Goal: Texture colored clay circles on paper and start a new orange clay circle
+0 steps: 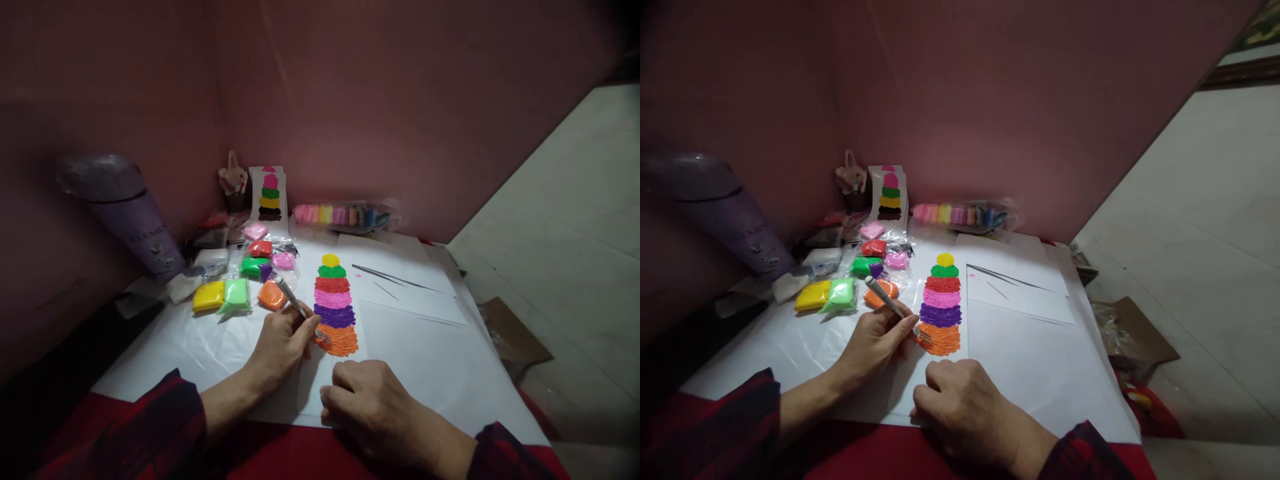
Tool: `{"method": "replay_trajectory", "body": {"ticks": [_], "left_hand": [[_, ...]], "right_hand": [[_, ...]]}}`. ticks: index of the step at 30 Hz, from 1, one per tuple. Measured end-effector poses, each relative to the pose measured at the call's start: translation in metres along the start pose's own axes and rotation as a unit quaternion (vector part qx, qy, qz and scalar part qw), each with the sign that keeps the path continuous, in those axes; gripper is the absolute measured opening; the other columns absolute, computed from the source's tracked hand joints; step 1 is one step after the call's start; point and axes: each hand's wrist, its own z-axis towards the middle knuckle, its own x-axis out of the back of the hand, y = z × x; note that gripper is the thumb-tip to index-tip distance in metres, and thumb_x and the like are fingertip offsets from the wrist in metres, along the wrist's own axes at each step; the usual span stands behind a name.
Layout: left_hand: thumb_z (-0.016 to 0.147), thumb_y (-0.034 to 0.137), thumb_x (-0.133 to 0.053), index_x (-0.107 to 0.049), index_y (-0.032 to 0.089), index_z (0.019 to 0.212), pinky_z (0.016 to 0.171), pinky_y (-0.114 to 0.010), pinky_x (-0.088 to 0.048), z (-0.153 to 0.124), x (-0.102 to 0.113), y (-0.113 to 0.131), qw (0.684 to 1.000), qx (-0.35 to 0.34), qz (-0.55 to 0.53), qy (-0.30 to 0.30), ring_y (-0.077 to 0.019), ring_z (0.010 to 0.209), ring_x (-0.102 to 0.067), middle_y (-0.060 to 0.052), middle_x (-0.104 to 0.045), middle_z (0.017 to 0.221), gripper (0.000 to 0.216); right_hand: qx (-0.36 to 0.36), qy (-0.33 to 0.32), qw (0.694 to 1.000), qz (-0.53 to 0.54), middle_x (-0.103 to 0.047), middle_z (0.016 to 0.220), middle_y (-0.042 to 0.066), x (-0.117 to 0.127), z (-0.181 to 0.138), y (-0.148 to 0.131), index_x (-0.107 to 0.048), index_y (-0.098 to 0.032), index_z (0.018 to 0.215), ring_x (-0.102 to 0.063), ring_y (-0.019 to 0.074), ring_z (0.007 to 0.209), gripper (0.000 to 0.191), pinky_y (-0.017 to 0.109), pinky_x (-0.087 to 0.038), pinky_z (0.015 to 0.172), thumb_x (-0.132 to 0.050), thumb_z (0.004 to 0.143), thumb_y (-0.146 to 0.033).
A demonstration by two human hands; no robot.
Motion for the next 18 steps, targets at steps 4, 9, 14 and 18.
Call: {"method": "replay_trajectory", "body": {"ticks": [4, 9, 14, 18], "left_hand": [[0.087, 0.037, -0.056, -0.055, 0.019, 0.08, 0.04, -0.021, -0.037, -0.001, -0.0024, -0.0023, 1.0, 0.003, 0.002, -0.008, -0.0105, 0.04, -0.047, 0.005, -0.05, 0.049, 0.019], [0.088, 0.036, -0.054, -0.056, 0.019, 0.082, 0.042, -0.021, -0.038, -0.0018, -0.0043, -0.0018, 1.0, -0.005, 0.015, -0.023, -0.0103, 0.042, -0.048, 0.005, -0.05, 0.051, 0.019], [0.089, 0.03, -0.052, -0.057, 0.018, 0.085, 0.047, -0.021, -0.039, 0.0, -0.0037, -0.0025, 0.994, -0.071, 0.079, -0.039, -0.0092, 0.045, -0.047, 0.005, -0.05, 0.056, 0.014], [0.089, 0.027, -0.05, -0.058, 0.018, 0.087, 0.05, -0.022, -0.038, 0.0018, 0.0, -0.0034, 0.989, -0.094, 0.108, -0.036, -0.0095, 0.05, -0.044, 0.004, -0.05, 0.06, 0.013]], "right_hand": [[0.005, 0.003, 1.0, -0.007, -0.051, 0.066, 0.001, -0.0019, -0.0017, 0.001, -0.057, -0.018, 0.071, -0.033, 0.0127, 0.053, 0.025, 0.029, -0.018, 0.05, -0.046, 0.091, -0.026], [0.003, -0.005, 1.0, -0.017, -0.052, 0.067, 0.0, -0.0043, -0.0036, 0.0021, -0.058, -0.018, 0.072, -0.032, 0.0124, 0.052, 0.023, 0.029, -0.016, 0.05, -0.048, 0.091, -0.027], [0.001, -0.01, 1.0, -0.019, -0.053, 0.067, 0.001, -0.0042, -0.003, 0.0022, -0.057, -0.018, 0.072, -0.032, 0.0127, 0.053, 0.023, 0.03, -0.016, 0.05, -0.047, 0.092, -0.027], [-0.002, -0.006, 1.0, -0.014, -0.052, 0.067, 0.0, -0.0027, -0.0027, 0.0017, -0.057, -0.018, 0.073, -0.032, 0.0126, 0.053, 0.022, 0.03, -0.017, 0.05, -0.048, 0.092, -0.026]]}}
